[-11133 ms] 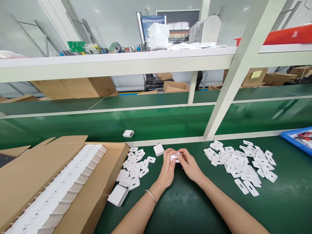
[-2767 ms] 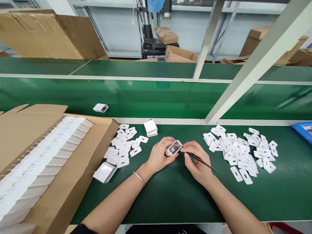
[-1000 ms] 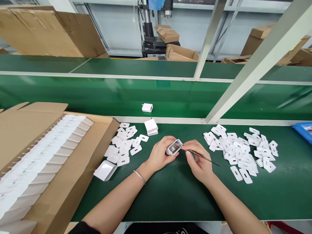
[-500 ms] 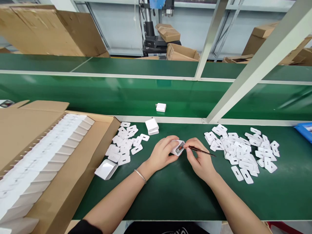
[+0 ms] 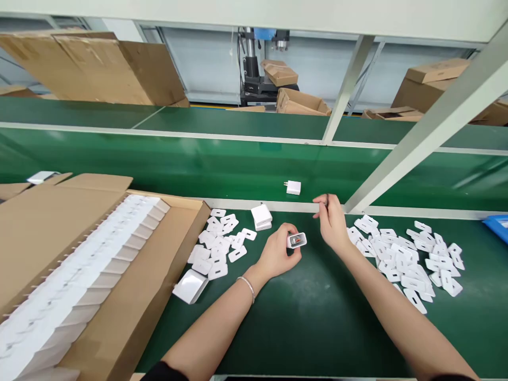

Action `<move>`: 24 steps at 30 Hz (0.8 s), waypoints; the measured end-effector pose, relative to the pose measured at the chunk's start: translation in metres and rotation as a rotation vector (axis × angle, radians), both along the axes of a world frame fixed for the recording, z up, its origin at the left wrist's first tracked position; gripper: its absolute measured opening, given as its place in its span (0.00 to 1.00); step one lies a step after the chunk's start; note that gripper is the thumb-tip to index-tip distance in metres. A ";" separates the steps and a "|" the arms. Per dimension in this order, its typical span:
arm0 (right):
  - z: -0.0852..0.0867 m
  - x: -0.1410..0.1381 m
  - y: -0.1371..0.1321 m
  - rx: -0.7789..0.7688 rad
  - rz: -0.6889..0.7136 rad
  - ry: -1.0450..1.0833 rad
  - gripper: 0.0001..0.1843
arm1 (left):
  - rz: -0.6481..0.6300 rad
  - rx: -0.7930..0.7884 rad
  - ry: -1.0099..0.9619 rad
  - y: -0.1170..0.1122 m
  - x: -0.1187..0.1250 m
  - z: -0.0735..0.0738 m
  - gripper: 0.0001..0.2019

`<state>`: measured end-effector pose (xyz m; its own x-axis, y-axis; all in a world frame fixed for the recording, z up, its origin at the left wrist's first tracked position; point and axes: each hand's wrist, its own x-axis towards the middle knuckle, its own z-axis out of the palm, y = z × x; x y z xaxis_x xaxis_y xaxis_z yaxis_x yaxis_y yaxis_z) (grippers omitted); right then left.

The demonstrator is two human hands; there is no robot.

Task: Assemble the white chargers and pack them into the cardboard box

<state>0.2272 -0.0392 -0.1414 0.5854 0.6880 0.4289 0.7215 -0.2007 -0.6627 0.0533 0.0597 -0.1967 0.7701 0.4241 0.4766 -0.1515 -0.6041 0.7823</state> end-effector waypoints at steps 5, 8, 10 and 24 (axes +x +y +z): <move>-0.013 0.064 0.077 -0.292 -0.069 -0.074 0.28 | -0.062 -0.105 0.010 0.005 0.001 0.000 0.16; -0.014 0.083 0.092 -0.386 -0.132 -0.061 0.27 | -0.076 -0.129 0.003 0.006 0.001 0.001 0.17; -0.013 0.085 0.085 -0.417 -0.192 -0.065 0.23 | -0.064 -0.142 -0.030 0.005 0.001 0.002 0.17; 0.001 -0.038 -0.069 0.244 -0.218 0.191 0.29 | -0.045 -0.318 -0.121 -0.008 -0.009 0.012 0.20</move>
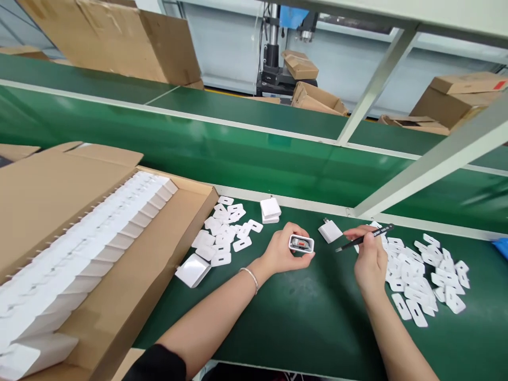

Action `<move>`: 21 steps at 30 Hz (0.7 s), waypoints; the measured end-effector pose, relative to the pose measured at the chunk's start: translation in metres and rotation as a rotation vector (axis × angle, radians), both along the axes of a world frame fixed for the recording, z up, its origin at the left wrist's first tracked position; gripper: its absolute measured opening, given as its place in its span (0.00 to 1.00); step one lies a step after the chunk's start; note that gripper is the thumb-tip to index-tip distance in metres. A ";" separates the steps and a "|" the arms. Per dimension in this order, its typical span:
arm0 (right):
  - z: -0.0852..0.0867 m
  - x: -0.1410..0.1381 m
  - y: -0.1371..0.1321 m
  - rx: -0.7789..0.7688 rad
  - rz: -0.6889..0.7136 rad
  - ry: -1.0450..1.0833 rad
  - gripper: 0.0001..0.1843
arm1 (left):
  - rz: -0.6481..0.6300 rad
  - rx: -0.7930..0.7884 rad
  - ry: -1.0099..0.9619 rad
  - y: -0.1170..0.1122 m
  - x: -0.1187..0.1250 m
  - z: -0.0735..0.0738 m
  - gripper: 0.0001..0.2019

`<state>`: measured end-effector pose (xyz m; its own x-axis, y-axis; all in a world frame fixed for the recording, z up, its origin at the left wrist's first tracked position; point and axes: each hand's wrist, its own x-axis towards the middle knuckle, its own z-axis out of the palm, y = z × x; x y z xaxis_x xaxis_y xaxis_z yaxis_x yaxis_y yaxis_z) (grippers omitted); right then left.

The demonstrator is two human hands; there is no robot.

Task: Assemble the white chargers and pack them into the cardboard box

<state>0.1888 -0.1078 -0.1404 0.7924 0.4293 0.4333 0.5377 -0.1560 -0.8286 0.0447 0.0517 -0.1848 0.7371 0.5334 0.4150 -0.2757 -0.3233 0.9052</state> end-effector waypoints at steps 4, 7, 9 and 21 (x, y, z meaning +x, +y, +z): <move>0.002 -0.030 0.000 0.147 0.245 0.133 0.25 | 0.029 0.145 -0.093 -0.004 0.000 -0.004 0.21; 0.002 -0.045 0.000 0.204 0.429 0.097 0.11 | 0.055 0.250 -0.123 -0.003 0.000 -0.007 0.21; 0.002 -0.051 -0.001 0.253 0.502 0.023 0.07 | 0.075 0.291 -0.130 -0.001 0.000 -0.009 0.21; 0.000 -0.061 -0.006 0.272 0.625 -0.193 0.20 | 0.135 0.545 -0.152 -0.001 -0.005 -0.004 0.22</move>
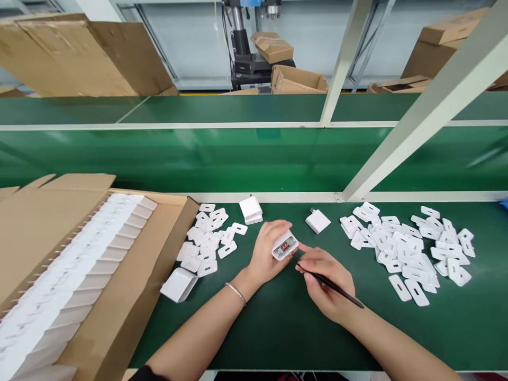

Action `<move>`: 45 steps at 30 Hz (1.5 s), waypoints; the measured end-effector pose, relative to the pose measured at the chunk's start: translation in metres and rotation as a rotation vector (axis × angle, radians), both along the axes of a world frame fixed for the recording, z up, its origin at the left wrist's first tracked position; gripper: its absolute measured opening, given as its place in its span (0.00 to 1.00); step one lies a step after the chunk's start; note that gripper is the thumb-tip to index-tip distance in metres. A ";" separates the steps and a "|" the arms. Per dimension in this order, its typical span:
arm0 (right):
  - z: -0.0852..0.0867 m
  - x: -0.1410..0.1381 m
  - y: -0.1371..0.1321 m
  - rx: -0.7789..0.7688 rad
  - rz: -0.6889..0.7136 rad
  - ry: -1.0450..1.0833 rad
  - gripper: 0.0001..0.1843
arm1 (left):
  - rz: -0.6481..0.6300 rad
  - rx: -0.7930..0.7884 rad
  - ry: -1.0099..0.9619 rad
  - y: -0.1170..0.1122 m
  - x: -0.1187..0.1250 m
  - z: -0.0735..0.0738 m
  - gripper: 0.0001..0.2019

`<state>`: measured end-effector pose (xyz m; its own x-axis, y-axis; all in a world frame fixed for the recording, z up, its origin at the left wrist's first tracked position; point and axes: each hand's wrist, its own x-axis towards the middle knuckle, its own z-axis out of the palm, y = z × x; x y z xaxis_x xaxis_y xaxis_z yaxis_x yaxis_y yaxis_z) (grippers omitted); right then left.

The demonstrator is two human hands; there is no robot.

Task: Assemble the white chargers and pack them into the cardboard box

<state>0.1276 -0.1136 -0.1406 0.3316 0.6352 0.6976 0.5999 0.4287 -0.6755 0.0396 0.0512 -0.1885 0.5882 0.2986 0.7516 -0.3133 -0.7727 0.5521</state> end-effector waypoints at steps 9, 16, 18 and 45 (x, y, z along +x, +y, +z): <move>0.003 0.001 -0.001 0.029 -0.039 -0.226 0.25 | 0.140 0.163 -0.011 -0.003 -0.002 0.002 0.35; 0.004 0.000 0.002 0.037 -0.082 -0.264 0.24 | 0.193 0.197 -0.068 -0.002 0.000 0.001 0.32; 0.003 -0.001 0.003 0.047 -0.085 -0.273 0.24 | 0.195 0.180 -0.077 -0.003 0.001 0.001 0.31; 0.002 0.001 0.002 0.060 -0.013 -0.220 0.20 | 0.215 0.185 -0.113 -0.002 0.000 -0.001 0.29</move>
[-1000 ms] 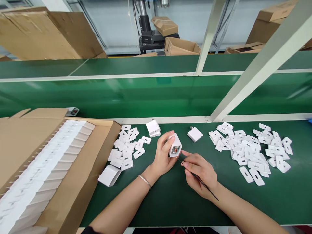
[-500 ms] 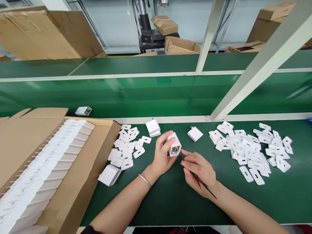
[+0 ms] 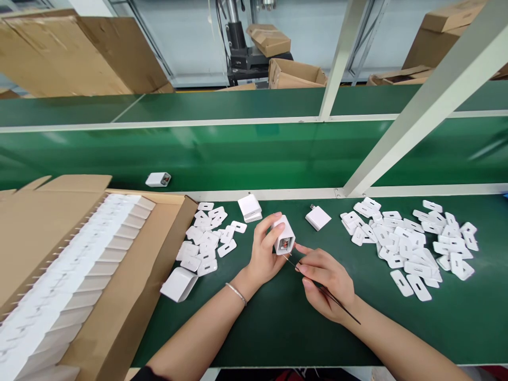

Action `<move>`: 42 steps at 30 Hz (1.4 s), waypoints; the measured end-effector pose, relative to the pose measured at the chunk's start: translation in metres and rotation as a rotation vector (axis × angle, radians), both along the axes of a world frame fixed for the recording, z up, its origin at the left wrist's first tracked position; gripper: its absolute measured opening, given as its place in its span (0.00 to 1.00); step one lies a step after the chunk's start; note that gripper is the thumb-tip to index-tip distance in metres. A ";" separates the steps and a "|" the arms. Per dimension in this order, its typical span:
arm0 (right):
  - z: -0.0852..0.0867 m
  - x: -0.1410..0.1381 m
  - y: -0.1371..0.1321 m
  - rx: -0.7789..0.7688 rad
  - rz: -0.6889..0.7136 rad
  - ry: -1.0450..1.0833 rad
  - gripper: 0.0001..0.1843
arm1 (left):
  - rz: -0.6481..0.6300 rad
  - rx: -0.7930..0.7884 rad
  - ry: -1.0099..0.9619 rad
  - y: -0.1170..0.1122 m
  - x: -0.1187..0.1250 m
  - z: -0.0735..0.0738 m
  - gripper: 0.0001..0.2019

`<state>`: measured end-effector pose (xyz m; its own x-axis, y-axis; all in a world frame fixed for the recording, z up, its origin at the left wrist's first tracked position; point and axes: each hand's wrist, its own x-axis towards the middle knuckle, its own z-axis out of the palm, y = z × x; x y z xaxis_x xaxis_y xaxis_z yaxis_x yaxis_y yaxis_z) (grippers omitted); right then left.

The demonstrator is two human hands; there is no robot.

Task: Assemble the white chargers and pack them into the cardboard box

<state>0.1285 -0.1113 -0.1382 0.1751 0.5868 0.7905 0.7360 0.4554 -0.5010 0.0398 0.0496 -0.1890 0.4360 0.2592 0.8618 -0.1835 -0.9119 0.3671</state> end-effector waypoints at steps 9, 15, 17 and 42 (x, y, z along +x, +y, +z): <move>-0.004 0.003 -0.005 -0.017 -0.125 0.094 0.18 | -0.010 0.059 0.060 -0.004 0.000 0.003 0.27; -0.006 0.004 -0.003 -0.042 -0.162 0.127 0.19 | -0.011 0.129 0.050 -0.003 0.001 0.004 0.27; -0.007 0.003 -0.003 -0.054 -0.166 0.149 0.19 | -0.036 0.137 0.057 -0.002 0.002 0.004 0.28; -0.021 0.144 -0.035 -0.706 -0.940 -0.375 0.20 | -0.261 -0.571 0.094 0.002 0.004 -0.011 0.20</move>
<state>0.2722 -0.1466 -0.1590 0.5905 0.6738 0.4442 0.7823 -0.6132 -0.1097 0.0434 0.0518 -0.2001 0.6140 0.5415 0.5743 -0.3165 -0.4976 0.8076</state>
